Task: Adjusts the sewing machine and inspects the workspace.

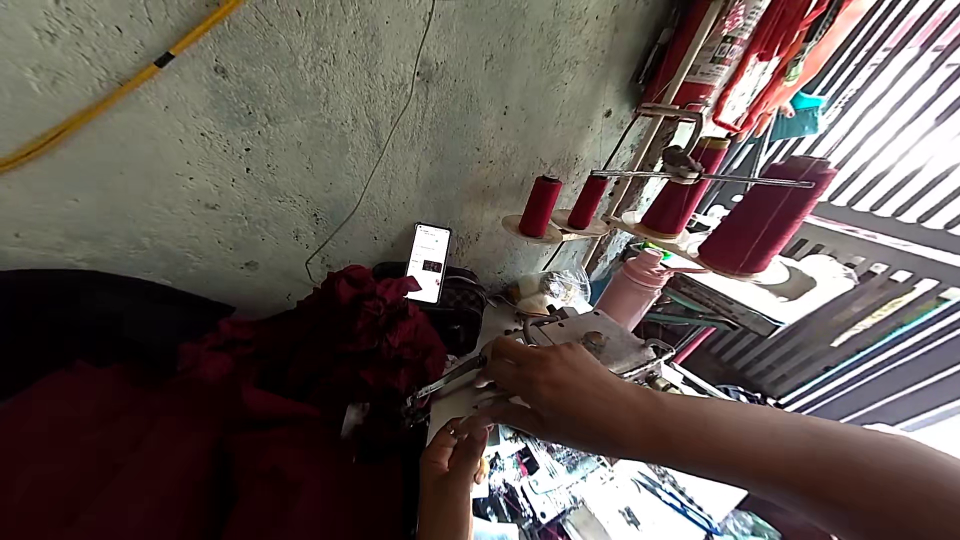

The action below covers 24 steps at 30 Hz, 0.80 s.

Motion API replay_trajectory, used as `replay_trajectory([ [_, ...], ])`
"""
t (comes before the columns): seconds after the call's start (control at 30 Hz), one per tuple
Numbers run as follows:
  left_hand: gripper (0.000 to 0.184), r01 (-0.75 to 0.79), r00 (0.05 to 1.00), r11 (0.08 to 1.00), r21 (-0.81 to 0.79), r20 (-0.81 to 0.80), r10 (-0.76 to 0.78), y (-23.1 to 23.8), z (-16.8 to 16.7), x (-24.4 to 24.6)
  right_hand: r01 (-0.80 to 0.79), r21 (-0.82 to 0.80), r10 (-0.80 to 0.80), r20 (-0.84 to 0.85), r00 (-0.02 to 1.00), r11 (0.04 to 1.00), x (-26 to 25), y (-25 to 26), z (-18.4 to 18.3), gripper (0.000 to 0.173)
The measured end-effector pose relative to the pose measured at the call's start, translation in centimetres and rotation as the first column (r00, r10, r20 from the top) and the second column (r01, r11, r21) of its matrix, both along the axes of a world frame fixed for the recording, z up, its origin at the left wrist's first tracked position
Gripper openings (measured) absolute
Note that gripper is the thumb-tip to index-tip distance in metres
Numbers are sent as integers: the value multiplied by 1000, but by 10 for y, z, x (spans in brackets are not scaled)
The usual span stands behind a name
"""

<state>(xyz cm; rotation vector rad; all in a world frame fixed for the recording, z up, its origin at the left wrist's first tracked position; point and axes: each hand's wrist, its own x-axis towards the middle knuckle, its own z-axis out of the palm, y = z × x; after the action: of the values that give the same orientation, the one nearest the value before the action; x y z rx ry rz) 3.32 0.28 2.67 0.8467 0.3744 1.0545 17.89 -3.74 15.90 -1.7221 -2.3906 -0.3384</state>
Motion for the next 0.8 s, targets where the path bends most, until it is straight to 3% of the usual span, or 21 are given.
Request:
replay_trajectory([
  [0.13,24,-10,1000,1000,-20,-23,10,0,0,0,-112,43,114,-44,993,993,3,-3,-5,38],
  [0.3,25,-13,999,999,-37,-43,11,-1,3,-1,-201,182,183,113,977,963,-1,-4,-21,9],
  [0.8,25,22,999,1000,-9,-28,-22,1,1,-2,-223,296,173,185,967,929,0,-8,-22,19],
])
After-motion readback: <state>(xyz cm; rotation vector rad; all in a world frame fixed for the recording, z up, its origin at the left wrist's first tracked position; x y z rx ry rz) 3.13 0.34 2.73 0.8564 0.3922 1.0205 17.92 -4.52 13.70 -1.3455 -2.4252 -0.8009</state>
